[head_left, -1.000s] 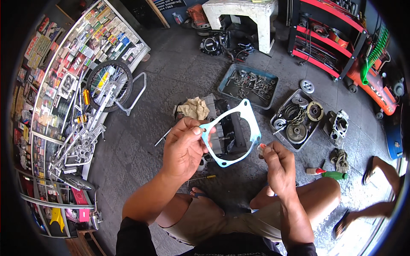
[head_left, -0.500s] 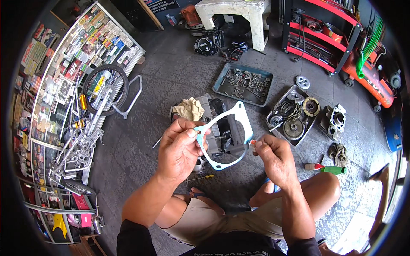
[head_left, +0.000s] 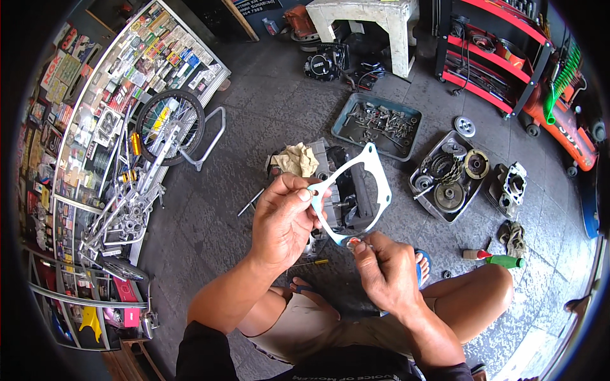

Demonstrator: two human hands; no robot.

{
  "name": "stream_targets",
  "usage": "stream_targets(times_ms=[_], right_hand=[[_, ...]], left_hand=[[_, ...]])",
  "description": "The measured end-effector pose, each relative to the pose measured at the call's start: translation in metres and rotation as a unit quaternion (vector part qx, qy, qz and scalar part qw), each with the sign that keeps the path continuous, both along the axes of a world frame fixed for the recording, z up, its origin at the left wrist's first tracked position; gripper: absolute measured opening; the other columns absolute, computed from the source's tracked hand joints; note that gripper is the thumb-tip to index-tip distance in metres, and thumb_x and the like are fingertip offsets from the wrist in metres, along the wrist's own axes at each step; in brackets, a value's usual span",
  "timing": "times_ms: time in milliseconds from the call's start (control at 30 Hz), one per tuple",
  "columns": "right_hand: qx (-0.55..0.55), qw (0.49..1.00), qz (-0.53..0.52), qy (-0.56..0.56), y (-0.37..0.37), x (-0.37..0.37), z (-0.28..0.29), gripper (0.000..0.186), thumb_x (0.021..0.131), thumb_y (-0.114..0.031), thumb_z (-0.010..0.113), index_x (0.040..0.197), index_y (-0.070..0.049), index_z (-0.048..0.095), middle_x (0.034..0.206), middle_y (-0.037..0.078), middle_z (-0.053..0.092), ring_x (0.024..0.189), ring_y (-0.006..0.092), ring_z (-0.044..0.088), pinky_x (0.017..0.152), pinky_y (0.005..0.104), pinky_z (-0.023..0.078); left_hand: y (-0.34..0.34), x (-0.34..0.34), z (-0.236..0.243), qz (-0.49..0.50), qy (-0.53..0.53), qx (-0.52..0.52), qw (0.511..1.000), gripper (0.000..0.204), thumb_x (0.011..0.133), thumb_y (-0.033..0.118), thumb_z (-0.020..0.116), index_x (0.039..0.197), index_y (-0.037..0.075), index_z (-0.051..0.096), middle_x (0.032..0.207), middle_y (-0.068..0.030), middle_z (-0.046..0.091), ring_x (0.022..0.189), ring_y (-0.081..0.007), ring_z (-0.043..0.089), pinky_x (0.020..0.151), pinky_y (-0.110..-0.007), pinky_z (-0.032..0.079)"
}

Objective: The person wipes an engine block with a cloth, then picks up a gasket and applies a line of liquid sealant from a tube along its edge.

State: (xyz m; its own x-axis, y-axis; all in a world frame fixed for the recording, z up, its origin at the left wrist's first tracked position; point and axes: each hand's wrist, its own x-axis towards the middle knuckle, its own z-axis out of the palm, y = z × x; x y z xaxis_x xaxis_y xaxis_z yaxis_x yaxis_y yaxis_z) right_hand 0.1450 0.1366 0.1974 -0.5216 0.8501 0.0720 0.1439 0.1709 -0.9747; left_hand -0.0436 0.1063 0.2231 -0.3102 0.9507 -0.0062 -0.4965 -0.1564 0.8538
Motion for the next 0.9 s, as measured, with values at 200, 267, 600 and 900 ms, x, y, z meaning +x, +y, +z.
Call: stream_targets(times_ms=[200, 267, 600, 900], right_hand=[[0.016, 0.999, 0.024, -0.033, -0.006, -0.003, -0.002, 0.020, 0.088, -0.013, 0.061, 0.074, 0.000, 0.060, 0.058, 0.018, 0.059, 0.050, 0.0346, 0.061, 0.047, 0.0417, 0.045], [0.029, 0.999, 0.009, -0.018, -0.008, -0.004, 0.001, 0.020, 0.088, -0.014, 0.062, 0.074, 0.000, 0.059, 0.057, 0.018, 0.059, 0.049, 0.0348, 0.061, 0.047, 0.0417, 0.045], [0.045, 0.997, -0.009, -0.062, 0.004, -0.011, 0.009, 0.020, 0.088, -0.015, 0.061, 0.074, -0.001, 0.060, 0.059, 0.019, 0.060, 0.051, 0.0376, 0.061, 0.048, 0.0448, 0.046], [0.081, 0.995, 0.003, -0.052, 0.021, -0.019, 0.028, 0.020, 0.089, -0.018, 0.062, 0.077, -0.001, 0.059, 0.059, 0.020, 0.059, 0.051, 0.0383, 0.060, 0.048, 0.0455, 0.046]], left_hand=[[0.005, 0.006, 0.001, 0.005, 0.003, -0.002, 1.000, 0.006, 0.094, 0.008, 0.053, 0.099, 0.004, 0.054, 0.100, -0.0156, 0.065, 0.074, -0.0145, 0.058, 0.066, -0.029, 0.049], [0.004, 0.004, 0.000, 0.008, 0.013, 0.001, 1.000, 0.006, 0.094, 0.008, 0.053, 0.099, 0.004, 0.054, 0.100, -0.0153, 0.065, 0.074, -0.0143, 0.058, 0.066, -0.029, 0.049], [0.003, 0.007, -0.008, 0.007, 0.017, 0.000, 1.000, 0.006, 0.093, 0.004, 0.057, 0.098, 0.002, 0.058, 0.101, -0.0102, 0.061, 0.080, -0.0142, 0.059, 0.069, -0.030, 0.051], [0.002, 0.012, -0.010, 0.022, 0.071, -0.014, 0.997, 0.008, 0.091, 0.000, 0.059, 0.098, 0.000, 0.059, 0.101, -0.0079, 0.061, 0.081, -0.0097, 0.057, 0.075, -0.025, 0.049]])
